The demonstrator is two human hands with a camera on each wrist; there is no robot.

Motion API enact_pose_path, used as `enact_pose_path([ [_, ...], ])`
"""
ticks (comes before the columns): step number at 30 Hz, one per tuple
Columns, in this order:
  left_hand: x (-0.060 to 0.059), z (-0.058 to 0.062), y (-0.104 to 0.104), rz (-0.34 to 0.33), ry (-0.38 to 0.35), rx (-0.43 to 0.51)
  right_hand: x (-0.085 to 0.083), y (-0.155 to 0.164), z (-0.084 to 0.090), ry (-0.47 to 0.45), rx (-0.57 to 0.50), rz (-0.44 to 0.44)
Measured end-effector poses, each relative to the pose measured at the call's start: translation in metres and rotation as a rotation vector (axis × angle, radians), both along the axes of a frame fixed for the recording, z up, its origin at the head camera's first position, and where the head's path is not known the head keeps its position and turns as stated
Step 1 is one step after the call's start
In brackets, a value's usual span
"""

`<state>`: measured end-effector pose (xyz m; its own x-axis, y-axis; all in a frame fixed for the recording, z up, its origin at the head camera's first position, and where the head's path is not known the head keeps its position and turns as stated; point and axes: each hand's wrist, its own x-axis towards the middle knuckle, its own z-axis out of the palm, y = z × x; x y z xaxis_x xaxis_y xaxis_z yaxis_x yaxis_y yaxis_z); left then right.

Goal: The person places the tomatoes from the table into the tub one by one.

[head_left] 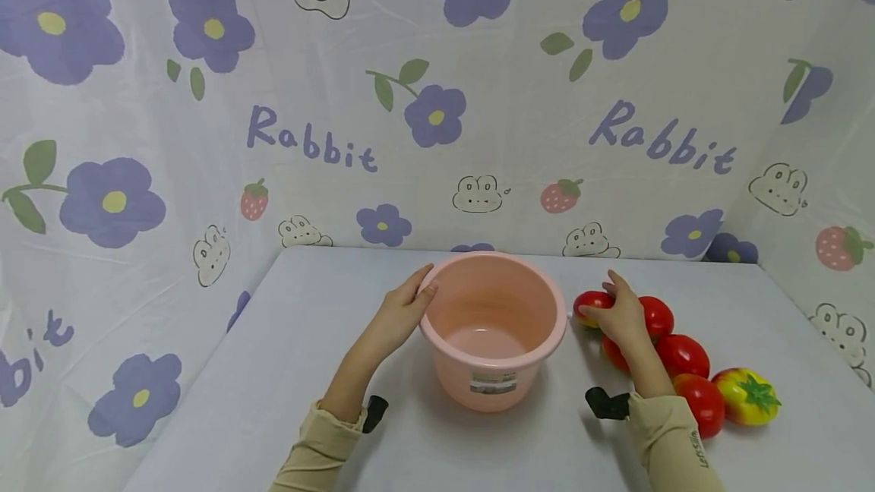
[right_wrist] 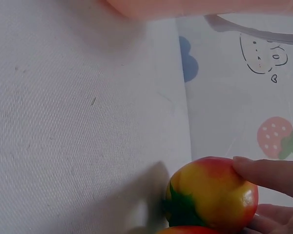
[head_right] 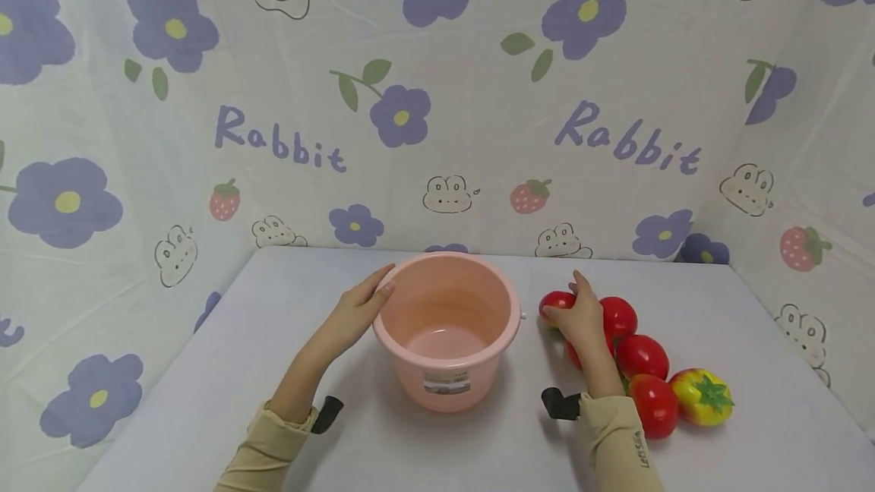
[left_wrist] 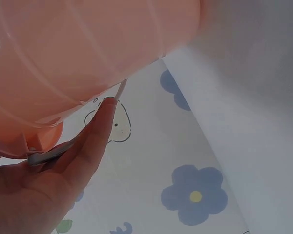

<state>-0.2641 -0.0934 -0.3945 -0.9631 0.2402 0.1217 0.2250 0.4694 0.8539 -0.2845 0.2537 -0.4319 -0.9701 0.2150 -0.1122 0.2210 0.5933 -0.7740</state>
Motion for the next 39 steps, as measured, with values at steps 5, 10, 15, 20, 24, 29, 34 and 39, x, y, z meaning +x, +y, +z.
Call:
enact_pose_path([
  [5, 0.001, 0.001, 0.0, 0.003, -0.001, 0.007, 0.001, 0.0, 0.0, 0.016, -0.01, -0.003],
  [10, 0.002, 0.0, 0.001, 0.006, -0.003, 0.019, 0.001, -0.001, 0.0, 0.021, -0.031, -0.015],
  [15, 0.002, 0.0, 0.002, 0.02, -0.026, 0.032, 0.0, 0.0, 0.0, 0.027, -0.069, -0.035],
  [20, 0.003, 0.0, 0.002, 0.021, -0.015, 0.035, 0.001, 0.002, -0.001, 0.034, -0.1, -0.043],
  [24, 0.003, 0.001, 0.003, 0.025, -0.02, 0.034, 0.001, 0.002, 0.0, 0.036, -0.11, -0.049],
  [29, 0.003, 0.002, 0.004, 0.029, -0.024, 0.03, 0.004, 0.0, 0.003, 0.049, -0.128, -0.054],
  [34, 0.004, 0.002, 0.003, 0.028, -0.021, 0.033, 0.008, -0.001, 0.006, 0.068, -0.137, -0.063],
  [39, 0.004, 0.001, 0.003, 0.029, -0.025, 0.032, 0.011, -0.004, 0.015, 0.108, -0.13, -0.063],
])
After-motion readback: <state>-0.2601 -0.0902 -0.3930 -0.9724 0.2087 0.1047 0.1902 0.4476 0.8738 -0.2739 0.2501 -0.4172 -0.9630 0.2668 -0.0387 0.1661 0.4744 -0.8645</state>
